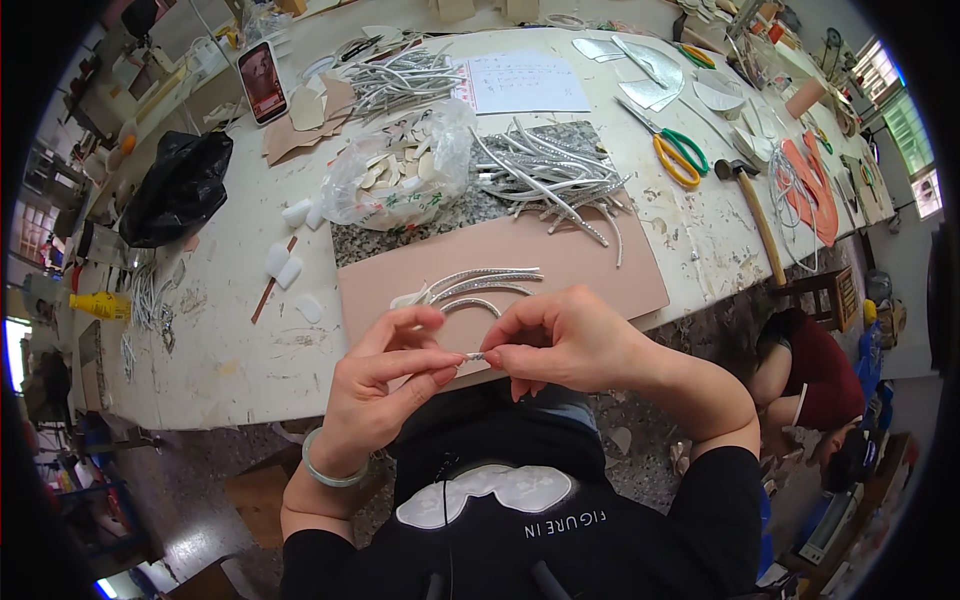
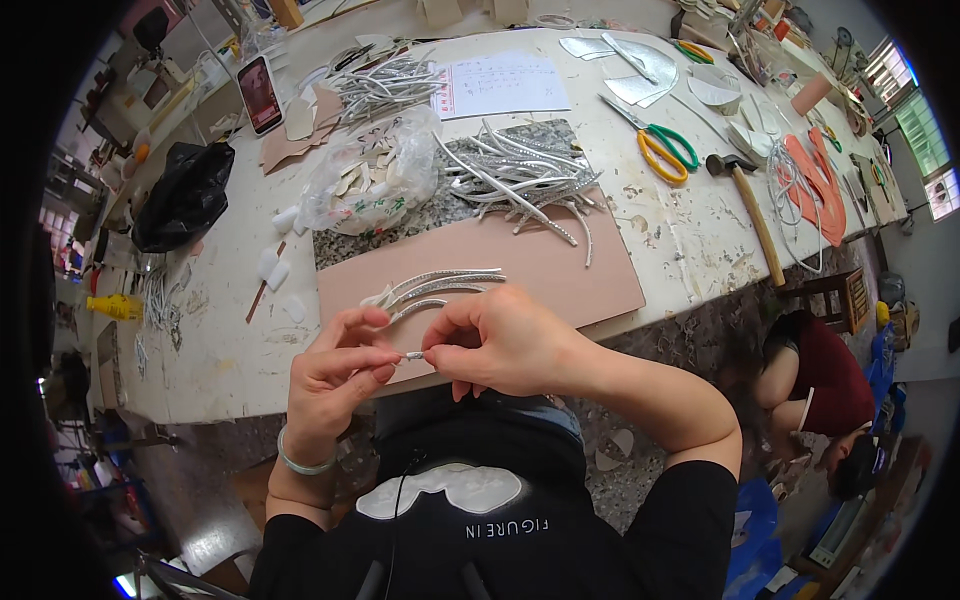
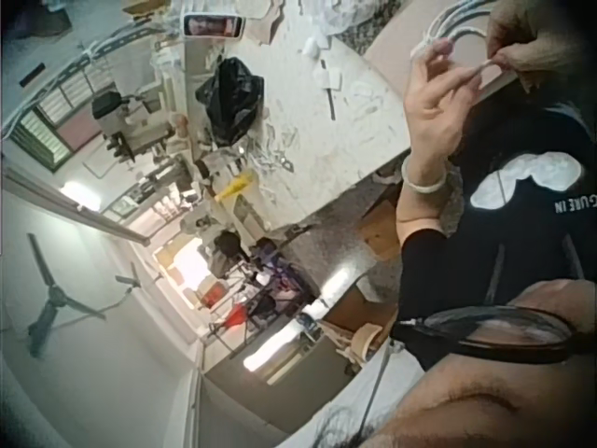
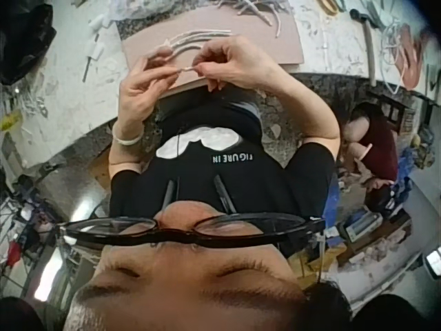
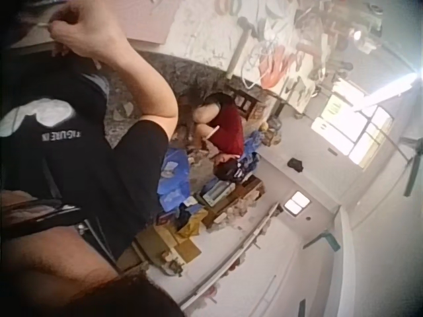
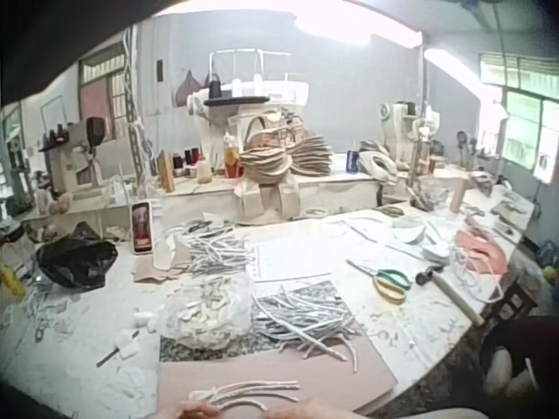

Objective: The person assembles small decorative items by hand at a cluttered workbench. They pick up white foam pieces and silver beaded strips, attach the foam to the ends of the strips, and place the finished units on a pink mat. The person repeats this process for several items throughout the clip.

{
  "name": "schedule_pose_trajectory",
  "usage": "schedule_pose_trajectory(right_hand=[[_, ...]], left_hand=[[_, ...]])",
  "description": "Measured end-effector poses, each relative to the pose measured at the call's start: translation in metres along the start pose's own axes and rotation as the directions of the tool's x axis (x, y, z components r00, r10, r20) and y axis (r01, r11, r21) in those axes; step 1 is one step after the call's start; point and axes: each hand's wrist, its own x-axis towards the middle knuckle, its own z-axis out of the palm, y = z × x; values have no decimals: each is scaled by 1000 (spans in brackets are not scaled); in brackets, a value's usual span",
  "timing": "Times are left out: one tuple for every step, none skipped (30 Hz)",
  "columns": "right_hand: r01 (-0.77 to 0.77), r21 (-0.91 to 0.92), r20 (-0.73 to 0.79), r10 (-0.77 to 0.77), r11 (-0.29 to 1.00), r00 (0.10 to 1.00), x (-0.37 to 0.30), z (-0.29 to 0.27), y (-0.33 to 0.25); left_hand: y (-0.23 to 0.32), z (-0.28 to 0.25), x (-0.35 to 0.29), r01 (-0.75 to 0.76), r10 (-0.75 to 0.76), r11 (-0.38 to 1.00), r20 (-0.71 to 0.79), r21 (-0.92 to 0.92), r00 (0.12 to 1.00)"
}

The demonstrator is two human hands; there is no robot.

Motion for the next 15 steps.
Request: schedule_pose_trajectory(right_hand=[[1,1,-2,-1,1000,1000,1,0,1],[3,2,-6,-3,1000,1000,1,0,1],[12,-12,-13,-12,1000,1000,1,0,1],[21,-26,-20,-22,999,1000,1,1,1],[35,-41,-26,-36,999,999,1,1,0],[45,-73,-12,-46,996,999,2,1,1],[55,-105,2,-55,993,998,2,0,2],[66,-137,14,-64,988,998,3,0,3],[69,-136,18,-67,988,998,3,0,3],[72,-134,23,-69,988,997,4,1,2],[69,-131,27,-67,989,997,4,1,2],[65,-140,24,-62,988,998,4,2,1],[61,-149,21,-58,987,998,4,2,0],[58,-159,23,-55,986,998,4,2,-1],[57,-167,25,-54,984,998,3,2,-2]], left_hand=[[1,-1,3,-57,57,997,4,45,998],[2,-1,6,-114,114,989,11,90,993],[4,1,5,-47,47,998,-2,42,999],[7,3,4,21,-21,1000,-12,-6,1000],[10,4,2,86,-87,995,-21,-51,996],[9,4,1,81,-81,996,-12,-45,997],[7,4,1,76,-76,996,-2,-39,997],[5,4,0,70,-70,997,9,-34,997],[4,4,-1,80,-80,996,11,-31,997],[3,4,-2,90,-90,995,13,-29,996],[2,5,-2,103,-103,994,16,-31,995],[4,6,0,79,-79,997,21,0,997],[6,5,1,102,-102,995,27,-3,994],[7,4,1,126,-126,992,28,-5,992],[8,3,1,149,-149,989,30,-6,988]])
